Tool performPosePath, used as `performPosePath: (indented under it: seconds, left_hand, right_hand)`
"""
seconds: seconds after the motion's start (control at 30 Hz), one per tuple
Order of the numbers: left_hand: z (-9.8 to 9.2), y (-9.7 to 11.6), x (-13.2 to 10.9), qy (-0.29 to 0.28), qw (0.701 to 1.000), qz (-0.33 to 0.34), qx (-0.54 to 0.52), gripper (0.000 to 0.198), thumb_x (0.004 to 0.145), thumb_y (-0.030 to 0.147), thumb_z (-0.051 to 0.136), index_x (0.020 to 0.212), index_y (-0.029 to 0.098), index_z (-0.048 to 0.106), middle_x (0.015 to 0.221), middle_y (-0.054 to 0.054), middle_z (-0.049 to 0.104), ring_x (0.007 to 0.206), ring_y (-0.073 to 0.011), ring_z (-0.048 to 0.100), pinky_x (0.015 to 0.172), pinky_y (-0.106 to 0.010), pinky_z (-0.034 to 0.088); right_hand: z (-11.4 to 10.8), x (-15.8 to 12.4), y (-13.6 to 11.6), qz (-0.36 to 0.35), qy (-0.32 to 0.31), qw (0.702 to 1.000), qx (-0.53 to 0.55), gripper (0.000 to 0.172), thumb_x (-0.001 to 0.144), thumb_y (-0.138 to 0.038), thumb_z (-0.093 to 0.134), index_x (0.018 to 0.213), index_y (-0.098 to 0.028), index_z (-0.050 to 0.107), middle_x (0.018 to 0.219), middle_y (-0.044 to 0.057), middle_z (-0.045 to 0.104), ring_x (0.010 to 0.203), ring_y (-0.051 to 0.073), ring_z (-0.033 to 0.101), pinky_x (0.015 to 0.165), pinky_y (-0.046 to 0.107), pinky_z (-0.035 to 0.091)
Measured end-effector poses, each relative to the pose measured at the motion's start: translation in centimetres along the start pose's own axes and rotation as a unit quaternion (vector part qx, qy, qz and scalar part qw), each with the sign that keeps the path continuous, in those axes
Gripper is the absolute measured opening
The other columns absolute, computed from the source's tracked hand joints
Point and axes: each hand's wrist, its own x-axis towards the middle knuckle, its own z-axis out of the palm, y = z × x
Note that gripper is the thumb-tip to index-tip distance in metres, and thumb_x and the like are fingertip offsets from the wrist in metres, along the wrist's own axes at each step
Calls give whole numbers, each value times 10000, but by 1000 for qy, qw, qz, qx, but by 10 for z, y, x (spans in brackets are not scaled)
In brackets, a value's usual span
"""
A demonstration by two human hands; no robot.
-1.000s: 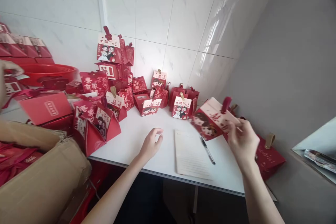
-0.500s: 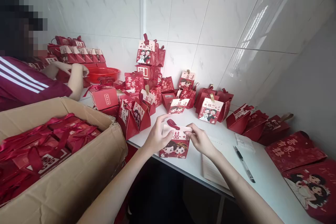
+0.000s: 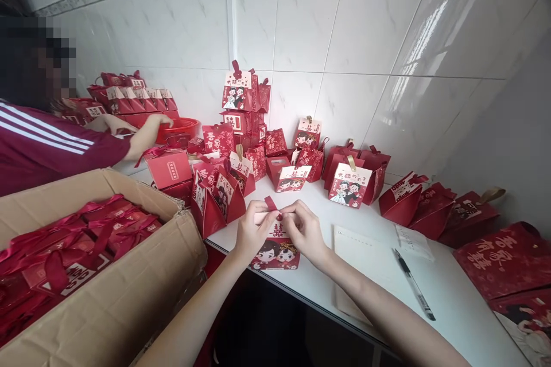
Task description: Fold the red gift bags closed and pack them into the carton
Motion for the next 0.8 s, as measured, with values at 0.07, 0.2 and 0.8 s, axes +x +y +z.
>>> performPosePath:
  seconds: [0.07, 0.2, 0.8]
  left_hand:
    - [-3, 0, 0, -20, 1000, 13, 5, 207, 813, 362, 570, 916, 211, 472, 821, -26, 654, 797, -175, 669, 700, -280, 543]
    - [-10, 7, 6, -68, 998, 7, -15, 232, 829, 320, 567, 971, 218, 414, 792, 1, 639, 710, -140, 659, 624, -238, 547]
    - [-21, 19, 17, -195, 959, 183, 94, 413, 805, 93, 469, 1198, 159, 579, 1035, -71, 651, 963, -172, 626, 874, -289, 522]
  right_hand:
    - [4, -3, 4, -10, 25, 1000, 3, 201, 914, -257, 445, 820, -174, 602, 702, 8, 495, 544, 116, 461, 505, 240, 394]
    - [5, -5, 12, -25, 20, 999, 15, 161, 909, -233, 461, 853, -179, 602, 703, -1, 466, 532, 108, 452, 478, 232, 371]
    - [3, -5, 16, -85, 28, 996, 14, 91, 882, -155, 481, 843, -183, 558, 683, -17, 423, 558, 117, 432, 505, 236, 357]
